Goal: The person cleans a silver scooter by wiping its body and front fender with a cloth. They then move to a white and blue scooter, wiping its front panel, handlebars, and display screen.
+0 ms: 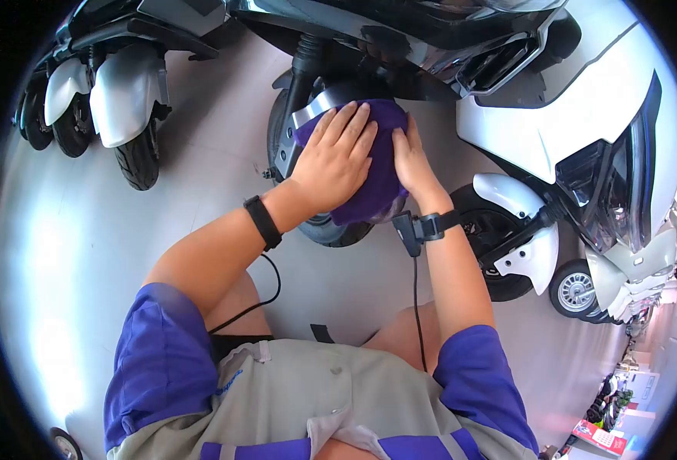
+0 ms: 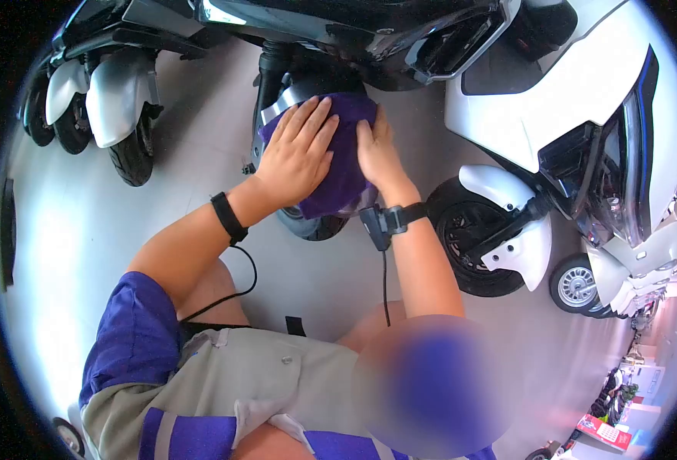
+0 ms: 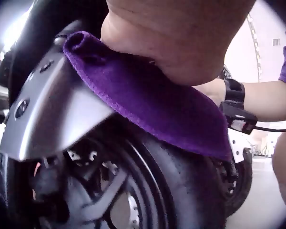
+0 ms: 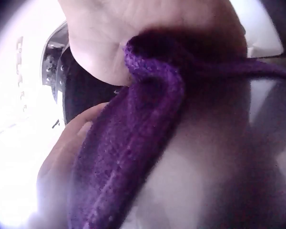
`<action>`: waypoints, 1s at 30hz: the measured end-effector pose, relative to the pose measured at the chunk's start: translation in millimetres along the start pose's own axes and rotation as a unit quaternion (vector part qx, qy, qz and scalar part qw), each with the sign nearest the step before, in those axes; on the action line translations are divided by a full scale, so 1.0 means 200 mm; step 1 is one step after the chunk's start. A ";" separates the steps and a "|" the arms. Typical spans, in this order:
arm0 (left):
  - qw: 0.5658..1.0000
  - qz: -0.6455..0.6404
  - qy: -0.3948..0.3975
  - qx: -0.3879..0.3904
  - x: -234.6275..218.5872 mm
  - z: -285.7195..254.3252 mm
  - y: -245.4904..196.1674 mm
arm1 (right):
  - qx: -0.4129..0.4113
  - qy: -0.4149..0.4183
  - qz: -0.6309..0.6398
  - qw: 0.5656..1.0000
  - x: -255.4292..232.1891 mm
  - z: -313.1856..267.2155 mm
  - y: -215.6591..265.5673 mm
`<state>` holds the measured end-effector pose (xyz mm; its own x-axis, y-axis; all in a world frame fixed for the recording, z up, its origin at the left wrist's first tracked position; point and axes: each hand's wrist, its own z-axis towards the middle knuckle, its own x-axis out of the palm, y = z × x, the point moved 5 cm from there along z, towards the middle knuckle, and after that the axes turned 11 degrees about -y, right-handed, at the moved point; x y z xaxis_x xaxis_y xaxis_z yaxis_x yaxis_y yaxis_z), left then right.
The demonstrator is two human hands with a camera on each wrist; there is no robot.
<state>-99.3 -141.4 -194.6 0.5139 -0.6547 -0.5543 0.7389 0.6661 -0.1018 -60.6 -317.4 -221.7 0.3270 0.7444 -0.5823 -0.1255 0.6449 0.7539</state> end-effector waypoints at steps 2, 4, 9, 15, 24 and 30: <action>0.999 -0.028 0.034 0.006 0.01 -0.03 -0.03 | -0.028 -0.031 -0.031 0.999 0.02 -0.05 0.01; 0.994 -0.074 0.079 0.025 0.02 -0.11 -0.10 | -0.097 -0.033 -0.077 0.992 0.00 -0.24 0.03; 0.982 -0.092 0.095 0.134 0.08 -0.21 -0.18 | -0.104 0.003 -0.040 0.994 -0.03 -0.43 0.01; 0.997 -0.032 0.057 -0.028 0.02 -0.03 0.09 | -0.217 -0.041 -0.118 0.968 0.09 -0.02 0.19; 0.983 -0.132 -0.091 0.090 -0.01 -0.21 0.14 | -0.330 -0.047 -0.149 0.931 0.00 -0.34 0.37; 0.983 -0.153 -0.028 0.092 -0.05 -0.09 -0.01 | -0.066 -0.079 -0.167 0.980 -0.12 -0.41 0.22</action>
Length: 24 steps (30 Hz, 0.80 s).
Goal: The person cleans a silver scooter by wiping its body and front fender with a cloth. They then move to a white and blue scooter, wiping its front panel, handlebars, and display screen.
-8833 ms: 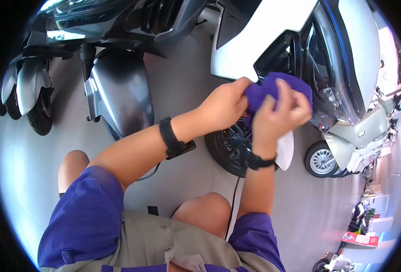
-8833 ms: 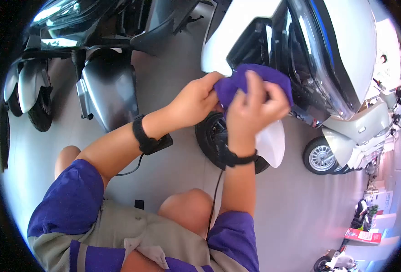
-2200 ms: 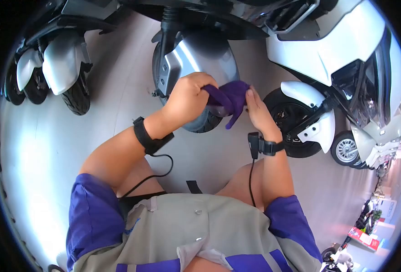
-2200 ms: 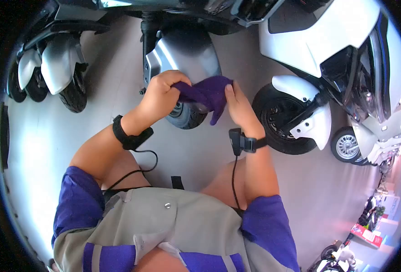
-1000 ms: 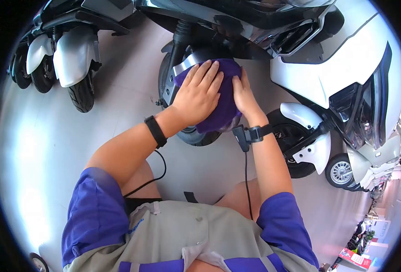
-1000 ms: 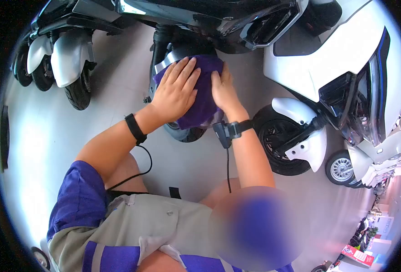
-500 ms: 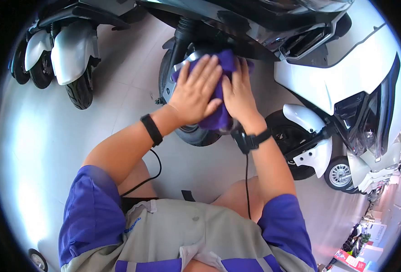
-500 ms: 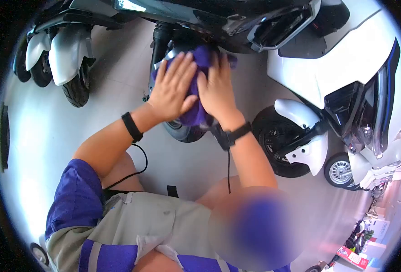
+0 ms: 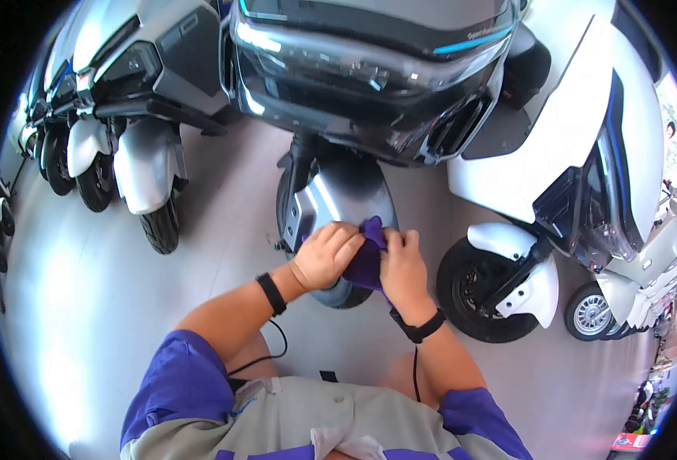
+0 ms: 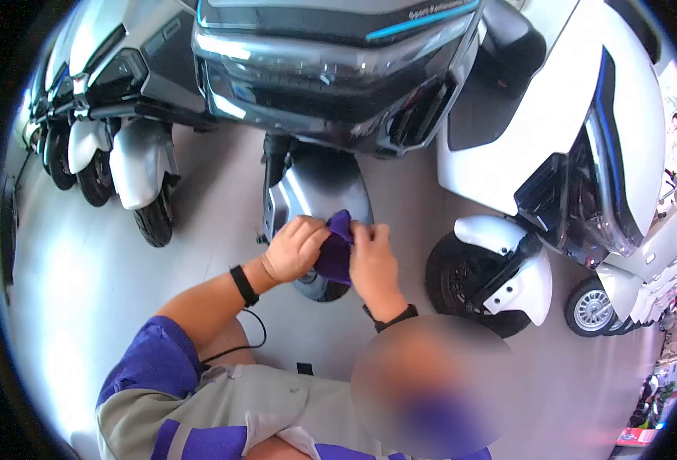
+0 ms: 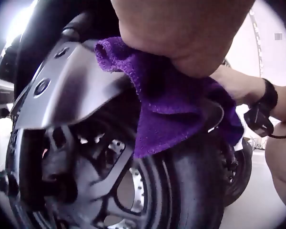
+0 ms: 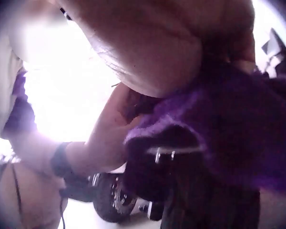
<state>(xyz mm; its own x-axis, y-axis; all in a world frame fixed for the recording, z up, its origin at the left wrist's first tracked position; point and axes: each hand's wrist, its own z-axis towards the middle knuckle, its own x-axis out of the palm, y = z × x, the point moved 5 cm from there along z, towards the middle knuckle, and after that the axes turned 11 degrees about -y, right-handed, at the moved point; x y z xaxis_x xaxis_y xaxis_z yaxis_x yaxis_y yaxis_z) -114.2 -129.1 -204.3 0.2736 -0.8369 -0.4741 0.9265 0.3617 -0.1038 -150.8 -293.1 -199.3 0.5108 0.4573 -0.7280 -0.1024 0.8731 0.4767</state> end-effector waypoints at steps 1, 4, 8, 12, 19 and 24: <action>0.999 0.035 -0.007 0.007 -0.01 0.05 -0.02 | 0.057 0.016 0.022 0.998 -0.02 0.05 -0.04; 0.995 0.022 -0.038 -0.092 -0.10 0.19 0.00 | -0.009 -0.137 0.144 0.980 -0.19 0.24 -0.01; 0.968 0.145 -0.198 0.061 -0.41 0.50 -0.08 | -0.267 -0.335 0.118 0.896 -0.52 0.40 0.34; 0.928 0.260 -0.262 0.049 -0.52 0.69 0.06 | -0.306 -0.346 0.096 0.882 -0.54 0.61 0.58; 0.893 0.296 -0.315 -0.126 -0.55 0.45 0.48 | -0.461 -0.280 -0.091 0.837 -0.12 0.66 0.82; 0.849 0.268 -0.392 -0.231 -0.60 0.29 0.71 | -0.491 -0.199 -0.097 0.842 0.13 0.72 1.15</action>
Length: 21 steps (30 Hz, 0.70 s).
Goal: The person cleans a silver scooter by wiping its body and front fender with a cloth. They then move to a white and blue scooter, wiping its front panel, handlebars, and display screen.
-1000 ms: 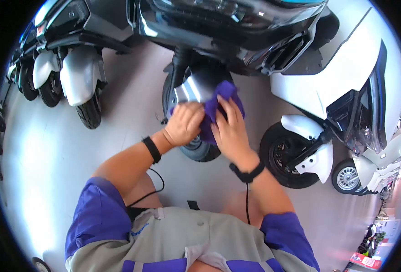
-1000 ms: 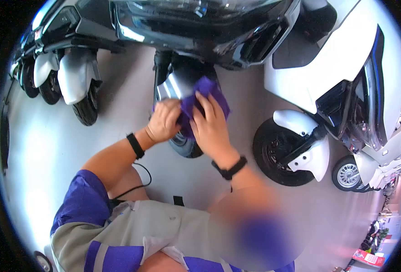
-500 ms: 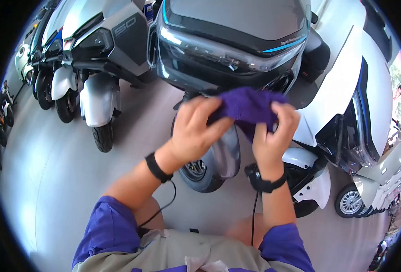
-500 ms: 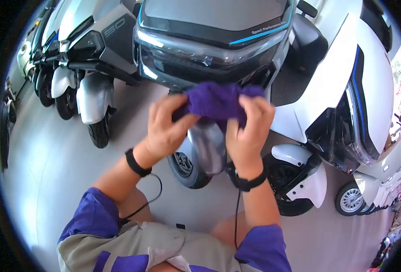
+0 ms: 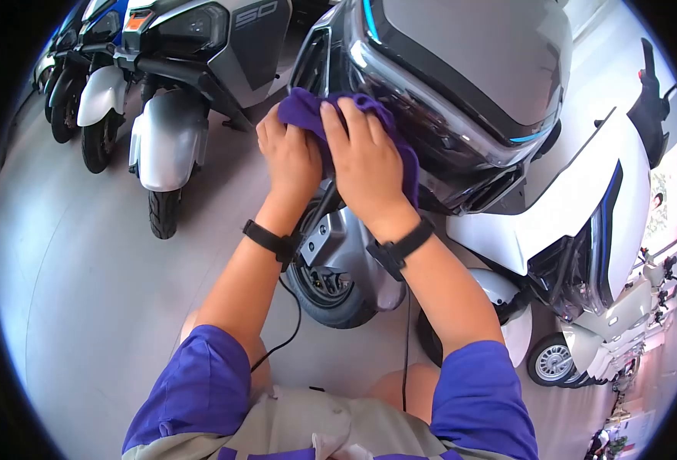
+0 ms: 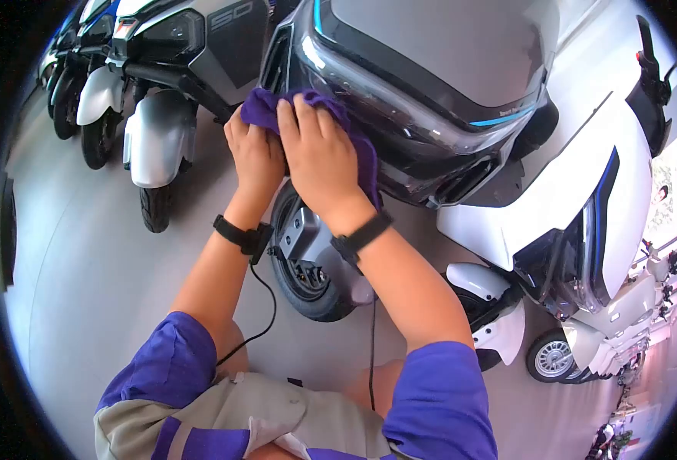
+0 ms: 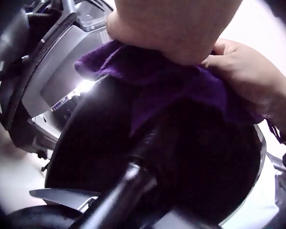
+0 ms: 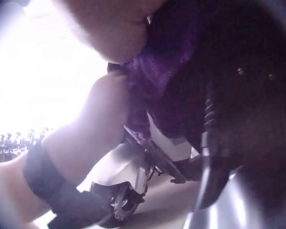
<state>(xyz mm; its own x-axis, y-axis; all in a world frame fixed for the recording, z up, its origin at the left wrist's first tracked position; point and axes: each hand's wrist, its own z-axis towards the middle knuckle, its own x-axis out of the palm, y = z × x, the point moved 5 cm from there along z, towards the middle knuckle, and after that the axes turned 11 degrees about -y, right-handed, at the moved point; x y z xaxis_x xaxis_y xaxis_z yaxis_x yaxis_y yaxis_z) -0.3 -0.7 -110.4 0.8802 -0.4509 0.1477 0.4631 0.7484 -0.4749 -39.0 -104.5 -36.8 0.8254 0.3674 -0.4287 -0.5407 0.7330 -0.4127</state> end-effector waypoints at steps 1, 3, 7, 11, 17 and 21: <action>1.000 0.007 0.014 -0.015 0.02 0.00 0.05 | 0.003 0.000 0.001 1.000 0.04 0.02 0.02; 0.999 -0.023 0.012 -0.039 0.02 -0.03 0.07 | 0.011 -0.003 0.001 1.000 0.09 0.04 0.06; 0.999 -0.048 -0.009 0.009 -0.01 -0.02 -0.10 | 0.029 0.038 0.029 0.998 -0.02 -0.04 -0.03; 0.981 -0.085 0.078 0.158 -0.05 -0.10 -0.38 | 0.089 0.003 -0.035 0.995 -0.30 -0.34 -0.23; 0.922 -0.261 0.177 0.226 -0.10 -0.21 -0.70 | 0.151 -0.127 -0.060 0.978 -0.61 -0.63 -0.48; 0.947 -0.239 0.064 0.206 -0.17 0.09 -0.74 | 0.081 -0.188 -0.088 0.975 -0.70 -0.27 -0.38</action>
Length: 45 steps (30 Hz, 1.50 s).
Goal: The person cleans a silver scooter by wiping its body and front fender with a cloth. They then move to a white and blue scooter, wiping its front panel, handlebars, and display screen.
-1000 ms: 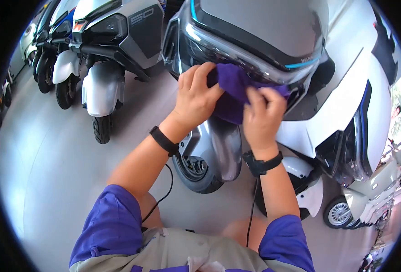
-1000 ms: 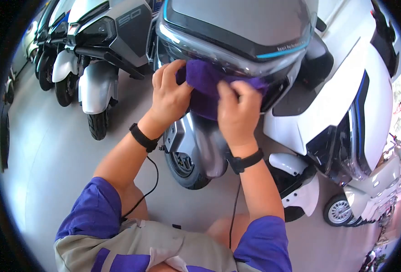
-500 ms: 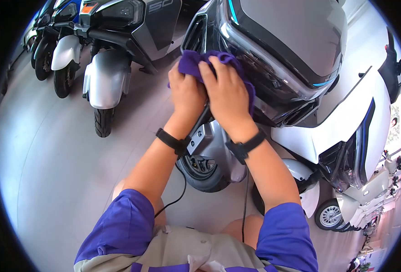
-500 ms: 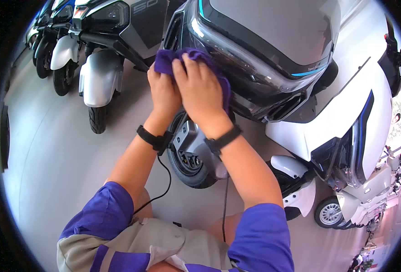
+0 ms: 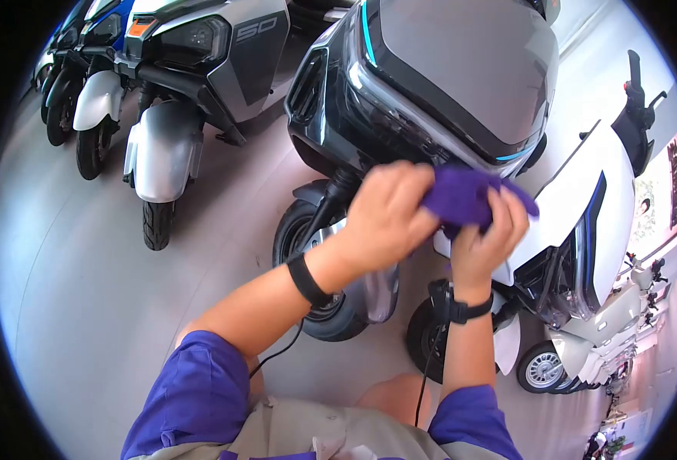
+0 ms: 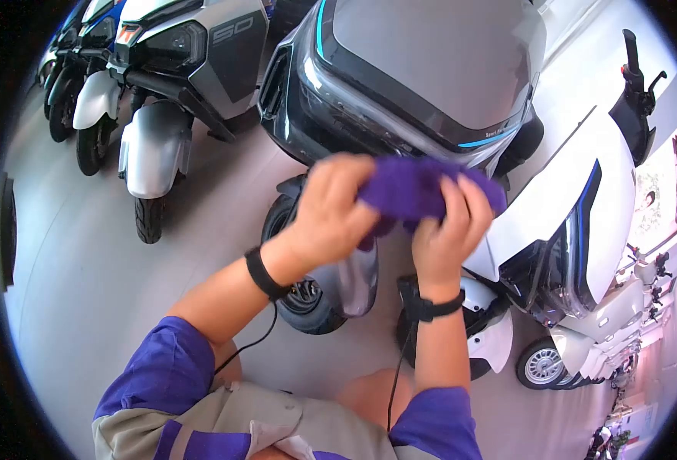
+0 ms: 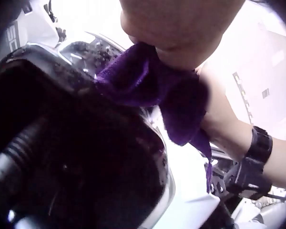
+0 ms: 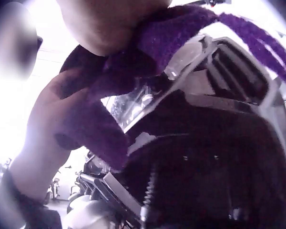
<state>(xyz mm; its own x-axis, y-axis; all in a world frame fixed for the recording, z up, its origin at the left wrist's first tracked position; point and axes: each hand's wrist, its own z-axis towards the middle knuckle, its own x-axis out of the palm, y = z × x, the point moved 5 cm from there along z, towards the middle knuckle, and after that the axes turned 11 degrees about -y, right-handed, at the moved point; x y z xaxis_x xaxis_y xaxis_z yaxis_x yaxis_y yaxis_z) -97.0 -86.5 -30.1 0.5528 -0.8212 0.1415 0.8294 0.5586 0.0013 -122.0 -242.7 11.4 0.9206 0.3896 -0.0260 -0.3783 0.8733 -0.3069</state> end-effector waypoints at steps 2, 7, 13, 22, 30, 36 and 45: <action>0.997 0.057 -0.024 -0.050 0.00 0.05 0.16 | -0.051 0.028 -0.010 0.998 0.16 0.08 0.06; 0.977 0.124 -0.064 -0.162 -0.08 -0.13 0.49 | -0.149 0.054 0.032 0.987 0.45 0.25 0.34; 0.949 0.093 -0.092 -0.286 -0.11 -0.17 0.57 | -0.190 0.069 0.026 0.979 0.75 0.34 0.59; 0.993 0.031 0.018 -0.115 -0.04 -0.07 0.31 | -0.104 0.105 -0.008 0.989 0.29 0.21 0.24; 0.991 0.014 0.005 -0.131 -0.04 -0.04 0.23 | -0.147 0.125 0.030 0.981 0.22 0.18 0.13; 0.956 0.119 -0.058 -0.263 -0.10 -0.14 0.55 | -0.166 0.160 0.078 0.970 0.65 0.37 0.53; 0.970 0.148 -0.005 -0.193 -0.09 -0.12 0.51 | -0.156 0.097 0.094 0.978 0.58 0.30 0.43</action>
<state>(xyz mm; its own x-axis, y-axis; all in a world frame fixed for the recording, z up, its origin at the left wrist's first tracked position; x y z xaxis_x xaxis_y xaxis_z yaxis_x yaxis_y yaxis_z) -20.9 -17.6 -56.1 0.7716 -0.6299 0.0881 0.6041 0.6825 -0.4114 -54.2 -105.4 40.2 0.8500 0.4456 -0.2810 -0.5227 0.6473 -0.5547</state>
